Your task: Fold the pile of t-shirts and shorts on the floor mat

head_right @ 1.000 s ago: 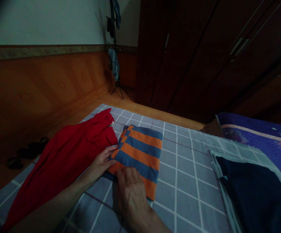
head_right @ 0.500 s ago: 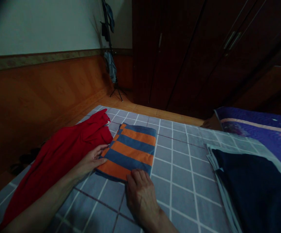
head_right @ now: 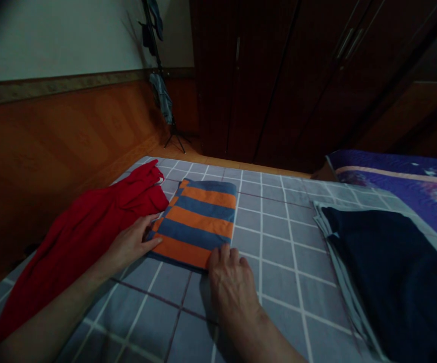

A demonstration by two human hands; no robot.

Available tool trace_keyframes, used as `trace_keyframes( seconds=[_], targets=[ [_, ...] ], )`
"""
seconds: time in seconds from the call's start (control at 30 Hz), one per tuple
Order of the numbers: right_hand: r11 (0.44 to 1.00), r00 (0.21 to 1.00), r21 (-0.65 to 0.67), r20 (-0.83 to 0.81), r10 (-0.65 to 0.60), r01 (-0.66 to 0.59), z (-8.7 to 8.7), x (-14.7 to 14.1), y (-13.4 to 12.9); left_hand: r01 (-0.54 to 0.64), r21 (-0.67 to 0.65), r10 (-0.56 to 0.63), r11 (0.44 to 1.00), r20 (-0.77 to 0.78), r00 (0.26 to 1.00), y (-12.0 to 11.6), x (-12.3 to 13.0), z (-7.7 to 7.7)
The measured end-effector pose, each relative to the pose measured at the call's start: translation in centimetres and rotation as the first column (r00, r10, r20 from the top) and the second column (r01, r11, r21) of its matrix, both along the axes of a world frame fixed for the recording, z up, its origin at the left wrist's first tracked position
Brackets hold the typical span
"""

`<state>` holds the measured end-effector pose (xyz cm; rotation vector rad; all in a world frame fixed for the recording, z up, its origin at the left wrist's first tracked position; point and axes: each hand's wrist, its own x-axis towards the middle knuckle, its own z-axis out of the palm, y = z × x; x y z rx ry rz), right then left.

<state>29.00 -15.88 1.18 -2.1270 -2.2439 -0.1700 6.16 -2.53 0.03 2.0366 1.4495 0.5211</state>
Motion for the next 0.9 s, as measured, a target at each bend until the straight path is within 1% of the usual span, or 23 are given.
trace_keyframes(
  seconds=[0.03, 0.07, 0.1, 0.17, 0.23, 0.27, 0.33, 0.4, 0.47, 0.5, 0.53, 0.57, 0.63, 0.7, 0.77, 0.83, 0.9],
  targets=[
    [0.998, 0.999, -0.047, 0.027, -0.028, 0.029, 0.2, 0.2, -0.2, 0.012, 0.020, -0.011, 1.000, -0.046, 0.999, 0.0, -0.1, 0.1],
    [0.995, 0.998, -0.091, 0.041, -0.046, 0.050, 0.3, 0.4, -0.3, 0.026, 0.005, -0.026, 1.000, -0.048, 0.999, -0.1, -0.1, 0.2],
    [0.990, 0.997, -0.125, 0.044, -0.056, 0.061, 0.4, 0.6, -0.4, 0.041, -0.034, -0.041, 0.999, -0.013, 0.999, -0.1, -0.1, 0.1],
    [0.988, 0.998, -0.141, 0.030, -0.055, 0.058, 0.7, 1.1, -0.5, 0.081, -0.131, -0.063, 0.988, 0.135, 0.989, -0.3, 0.3, -0.2],
    [0.995, 0.999, -0.085, 0.012, -0.051, 0.052, 1.2, 1.8, -0.8, 0.154, -0.216, -0.080, 0.964, 0.318, 0.945, -0.9, 0.8, -0.6],
    [0.998, 0.999, -0.030, 0.006, -0.052, 0.052, 1.5, 2.4, -1.2, 0.198, -0.252, -0.085, 0.947, 0.396, 0.914, -1.4, 1.0, -0.6],
    [0.994, 0.999, 0.101, 0.001, -0.049, 0.049, 2.1, 4.1, -2.3, 0.285, -0.328, -0.096, 0.900, 0.489, 0.867, -2.7, 1.5, -0.1],
    [0.981, 1.000, 0.192, 0.007, -0.026, 0.024, 2.5, 6.4, -3.9, 0.398, -0.414, -0.169, 0.819, 0.489, 0.856, -4.0, 1.6, 0.7],
    [0.977, 0.999, 0.211, 0.023, 0.022, -0.026, 2.6, 8.5, -5.6, 0.487, -0.486, -0.281, 0.725, 0.437, 0.855, -4.8, 1.4, 1.4],
    [0.977, 0.998, 0.208, 0.026, 0.050, -0.055, 2.6, 9.3, -6.4, 0.502, -0.499, -0.324, 0.707, 0.403, 0.856, -4.9, 1.3, 1.5],
    [0.975, 0.997, 0.207, 0.022, 0.076, -0.079, 2.6, 9.8, -7.0, 0.495, -0.486, -0.342, 0.721, 0.372, 0.863, -4.8, 1.2, 1.4],
    [0.972, 0.995, 0.212, 0.006, 0.100, -0.099, 2.6, 9.9, -7.4, 0.473, -0.452, -0.336, 0.757, 0.351, 0.874, -4.4, 1.1, 1.2],
    [0.964, 0.986, 0.231, -0.066, 0.153, -0.134, 2.7, 8.8, -7.6, 0.406, -0.361, -0.277, 0.839, 0.359, 0.891, -3.4, 1.2, 0.7],
    [0.955, 0.959, 0.228, -0.168, 0.228, -0.188, 2.9, 6.4, -7.1, 0.331, -0.311, -0.194, 0.891, 0.398, 0.897, -2.0, 1.6, 0.3],
    [0.937, 0.916, 0.222, -0.243, 0.320, -0.269, 2.9, 3.4, -6.1, 0.243, -0.296, -0.099, 0.924, 0.428, 0.898, -0.3, 2.4, 0.5],
    [0.913, 0.876, 0.223, -0.274, 0.396, -0.343, 2.3, 0.4, -5.1, 0.148, -0.274, -0.017, 0.950, 0.428, 0.904, 1.5, 3.4, 1.0],
    [0.902, 0.858, 0.216, -0.289, 0.424, -0.373, 1.3, -2.0, -4.2, 0.072, -0.235, 0.036, 0.969, 0.424, 0.905, 3.6, 4.6, 1.3]
  ],
)
